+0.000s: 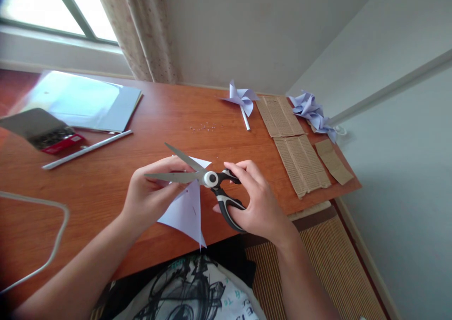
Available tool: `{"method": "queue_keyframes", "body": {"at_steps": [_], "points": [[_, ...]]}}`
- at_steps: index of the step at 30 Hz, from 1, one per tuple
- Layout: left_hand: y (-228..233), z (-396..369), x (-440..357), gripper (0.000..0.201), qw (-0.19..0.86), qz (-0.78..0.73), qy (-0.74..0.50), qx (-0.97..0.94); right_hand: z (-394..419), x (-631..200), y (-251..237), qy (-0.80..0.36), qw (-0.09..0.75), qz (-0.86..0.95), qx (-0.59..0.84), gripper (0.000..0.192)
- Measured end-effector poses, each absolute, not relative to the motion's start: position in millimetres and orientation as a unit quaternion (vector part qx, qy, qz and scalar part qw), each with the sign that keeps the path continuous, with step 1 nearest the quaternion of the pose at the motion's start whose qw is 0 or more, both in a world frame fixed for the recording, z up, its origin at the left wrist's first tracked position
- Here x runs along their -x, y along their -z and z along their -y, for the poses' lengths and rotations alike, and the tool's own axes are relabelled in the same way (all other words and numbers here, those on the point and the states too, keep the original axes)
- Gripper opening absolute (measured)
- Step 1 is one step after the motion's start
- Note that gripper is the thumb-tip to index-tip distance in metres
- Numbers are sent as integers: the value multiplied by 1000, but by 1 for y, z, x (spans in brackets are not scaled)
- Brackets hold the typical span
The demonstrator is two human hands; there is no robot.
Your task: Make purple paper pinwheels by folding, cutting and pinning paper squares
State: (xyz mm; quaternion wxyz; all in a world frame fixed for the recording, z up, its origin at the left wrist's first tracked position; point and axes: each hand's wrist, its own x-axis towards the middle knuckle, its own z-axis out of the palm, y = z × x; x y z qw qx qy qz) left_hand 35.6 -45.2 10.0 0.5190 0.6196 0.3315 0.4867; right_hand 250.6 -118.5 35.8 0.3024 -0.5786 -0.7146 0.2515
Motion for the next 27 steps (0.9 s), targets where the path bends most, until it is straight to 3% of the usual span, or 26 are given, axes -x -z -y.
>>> {"method": "queue_keyframes", "body": {"at_steps": [27], "points": [[-13, 45, -33, 7, 536, -315, -436, -651, 119, -258, -45, -283, 267, 717, 579, 71]]}}
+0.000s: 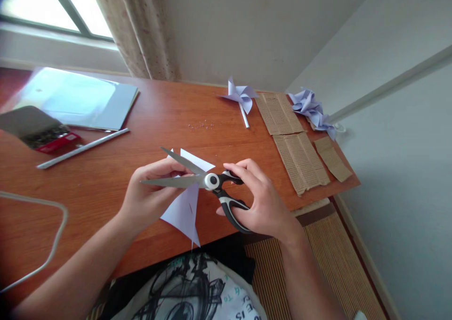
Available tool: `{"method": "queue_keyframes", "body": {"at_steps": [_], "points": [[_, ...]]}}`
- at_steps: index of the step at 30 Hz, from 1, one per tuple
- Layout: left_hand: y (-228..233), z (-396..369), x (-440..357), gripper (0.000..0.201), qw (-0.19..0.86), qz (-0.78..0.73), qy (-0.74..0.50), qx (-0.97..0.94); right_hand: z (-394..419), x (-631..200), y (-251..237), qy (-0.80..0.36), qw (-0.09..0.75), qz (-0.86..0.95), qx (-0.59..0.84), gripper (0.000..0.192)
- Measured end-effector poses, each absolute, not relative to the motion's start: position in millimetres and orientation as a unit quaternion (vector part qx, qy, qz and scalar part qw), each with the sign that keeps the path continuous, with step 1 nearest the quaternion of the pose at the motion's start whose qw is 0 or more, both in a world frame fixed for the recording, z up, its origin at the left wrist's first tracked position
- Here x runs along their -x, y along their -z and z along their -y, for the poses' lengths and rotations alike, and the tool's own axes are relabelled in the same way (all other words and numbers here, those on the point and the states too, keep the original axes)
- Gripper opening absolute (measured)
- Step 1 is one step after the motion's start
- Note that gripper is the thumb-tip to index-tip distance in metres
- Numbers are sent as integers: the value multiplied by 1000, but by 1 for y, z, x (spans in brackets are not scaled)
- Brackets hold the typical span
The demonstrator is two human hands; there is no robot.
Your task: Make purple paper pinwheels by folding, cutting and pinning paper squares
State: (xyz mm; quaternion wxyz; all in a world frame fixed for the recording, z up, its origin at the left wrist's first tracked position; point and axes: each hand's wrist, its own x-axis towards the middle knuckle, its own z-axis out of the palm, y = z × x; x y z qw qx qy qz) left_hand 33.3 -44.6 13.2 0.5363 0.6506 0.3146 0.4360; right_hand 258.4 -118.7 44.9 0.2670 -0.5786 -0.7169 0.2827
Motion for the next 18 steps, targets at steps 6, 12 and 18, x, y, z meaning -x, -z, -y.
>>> {"method": "queue_keyframes", "body": {"at_steps": [6, 12, 18], "points": [[-14, 44, -33, 9, 539, -310, -433, -653, 119, -258, -45, -321, 280, 702, 571, 68], [-13, 44, -33, 7, 538, -300, -443, -651, 119, -258, -48, -334, 273, 704, 564, 68], [-12, 45, -33, 7, 534, -296, -445, -655, 119, -256, -49, -334, 270, 706, 563, 68]]}}
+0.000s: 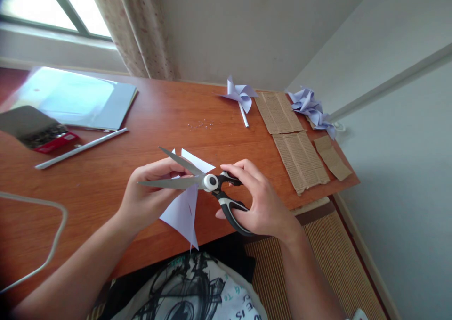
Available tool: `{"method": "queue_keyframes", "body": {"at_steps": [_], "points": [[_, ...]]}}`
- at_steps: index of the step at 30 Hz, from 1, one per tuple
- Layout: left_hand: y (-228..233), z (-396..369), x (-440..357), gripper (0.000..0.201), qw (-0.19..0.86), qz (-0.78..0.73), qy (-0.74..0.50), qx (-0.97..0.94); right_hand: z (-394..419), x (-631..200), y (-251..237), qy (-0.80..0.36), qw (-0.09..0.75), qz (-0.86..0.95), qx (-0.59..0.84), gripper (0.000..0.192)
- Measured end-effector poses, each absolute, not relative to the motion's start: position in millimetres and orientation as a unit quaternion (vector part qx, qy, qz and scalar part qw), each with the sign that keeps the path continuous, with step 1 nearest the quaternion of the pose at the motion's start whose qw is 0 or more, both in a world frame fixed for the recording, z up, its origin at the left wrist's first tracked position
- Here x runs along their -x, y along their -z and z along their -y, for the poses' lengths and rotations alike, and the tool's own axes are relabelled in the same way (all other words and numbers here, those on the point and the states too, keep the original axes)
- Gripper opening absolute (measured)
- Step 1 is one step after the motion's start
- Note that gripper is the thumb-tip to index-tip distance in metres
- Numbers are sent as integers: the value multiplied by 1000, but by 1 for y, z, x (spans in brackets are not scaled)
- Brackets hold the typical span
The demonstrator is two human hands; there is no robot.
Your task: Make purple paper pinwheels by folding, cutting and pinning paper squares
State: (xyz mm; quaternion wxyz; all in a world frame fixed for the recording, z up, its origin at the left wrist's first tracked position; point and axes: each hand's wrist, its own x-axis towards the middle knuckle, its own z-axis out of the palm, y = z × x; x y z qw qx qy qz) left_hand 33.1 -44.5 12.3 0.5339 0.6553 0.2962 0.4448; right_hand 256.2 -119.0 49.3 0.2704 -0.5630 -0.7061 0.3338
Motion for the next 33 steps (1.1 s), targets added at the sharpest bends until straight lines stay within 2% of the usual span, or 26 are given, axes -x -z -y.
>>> {"method": "queue_keyframes", "body": {"at_steps": [28, 33], "points": [[-13, 45, -33, 9, 530, -320, -457, -639, 118, -254, -38, -304, 302, 694, 578, 69], [-13, 46, -33, 4, 539, -342, -454, -622, 117, -253, -37, -309, 310, 688, 578, 66]]}}
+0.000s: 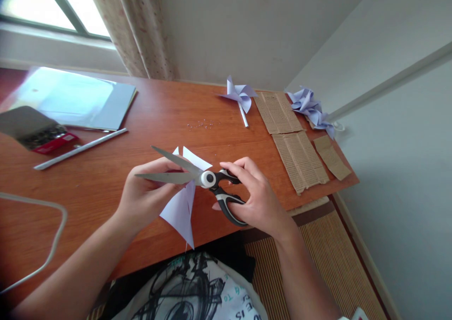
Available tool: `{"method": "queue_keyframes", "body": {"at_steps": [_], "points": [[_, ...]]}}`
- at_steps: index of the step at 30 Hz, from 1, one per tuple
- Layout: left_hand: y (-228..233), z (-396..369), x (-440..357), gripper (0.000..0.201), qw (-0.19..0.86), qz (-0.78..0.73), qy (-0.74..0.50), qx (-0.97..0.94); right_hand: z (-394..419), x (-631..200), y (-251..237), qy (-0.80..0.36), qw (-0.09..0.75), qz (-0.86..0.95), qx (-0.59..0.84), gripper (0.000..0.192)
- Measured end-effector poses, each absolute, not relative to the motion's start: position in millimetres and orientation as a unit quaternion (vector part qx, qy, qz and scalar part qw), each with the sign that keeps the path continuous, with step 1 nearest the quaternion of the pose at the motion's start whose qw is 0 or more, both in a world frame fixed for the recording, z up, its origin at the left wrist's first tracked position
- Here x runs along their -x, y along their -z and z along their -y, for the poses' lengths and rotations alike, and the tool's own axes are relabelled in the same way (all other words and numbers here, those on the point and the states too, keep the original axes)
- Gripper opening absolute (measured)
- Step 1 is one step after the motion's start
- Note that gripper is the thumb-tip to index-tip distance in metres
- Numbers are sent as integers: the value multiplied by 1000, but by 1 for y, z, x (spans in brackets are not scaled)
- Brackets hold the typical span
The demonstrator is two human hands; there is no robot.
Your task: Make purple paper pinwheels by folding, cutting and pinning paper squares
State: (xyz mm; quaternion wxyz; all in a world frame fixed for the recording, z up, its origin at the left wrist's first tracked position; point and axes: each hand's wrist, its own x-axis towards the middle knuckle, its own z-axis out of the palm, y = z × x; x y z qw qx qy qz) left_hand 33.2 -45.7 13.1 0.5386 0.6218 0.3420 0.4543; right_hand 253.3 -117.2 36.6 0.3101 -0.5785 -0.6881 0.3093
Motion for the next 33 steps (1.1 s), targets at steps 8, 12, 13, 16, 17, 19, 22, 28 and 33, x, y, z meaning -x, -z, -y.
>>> {"method": "queue_keyframes", "body": {"at_steps": [8, 12, 13, 16, 17, 19, 22, 28, 33], "points": [[-4, 46, -35, 3, 549, -350, -475, -593, 109, -252, -26, -367, 445, 560, 595, 58], [-2, 45, -36, 3, 490, -386, -484, -614, 96, -256, -18, -467, 457, 455, 605, 44], [-2, 44, -36, 2, 473, -396, -484, -621, 92, -257, -14, -483, 446, 448, 606, 41], [1, 42, -36, 3, 440, -419, -480, -633, 83, -261, 4, -479, 423, 455, 620, 43], [2, 41, -35, 3, 436, -425, -478, -633, 80, -263, 11, -458, 419, 465, 631, 49], [3, 40, -35, 4, 434, -437, -474, -629, 75, -268, 25, -367, 412, 500, 668, 54], [4, 39, -34, 4, 440, -448, -471, -619, 72, -279, 38, -202, 363, 554, 722, 49], [4, 38, -35, 5, 462, -452, -462, -608, 74, -288, 41, -11, 256, 593, 763, 43], [6, 36, -36, 4, 465, -452, -459, -608, 76, -290, 47, 20, 217, 583, 783, 43]]}}
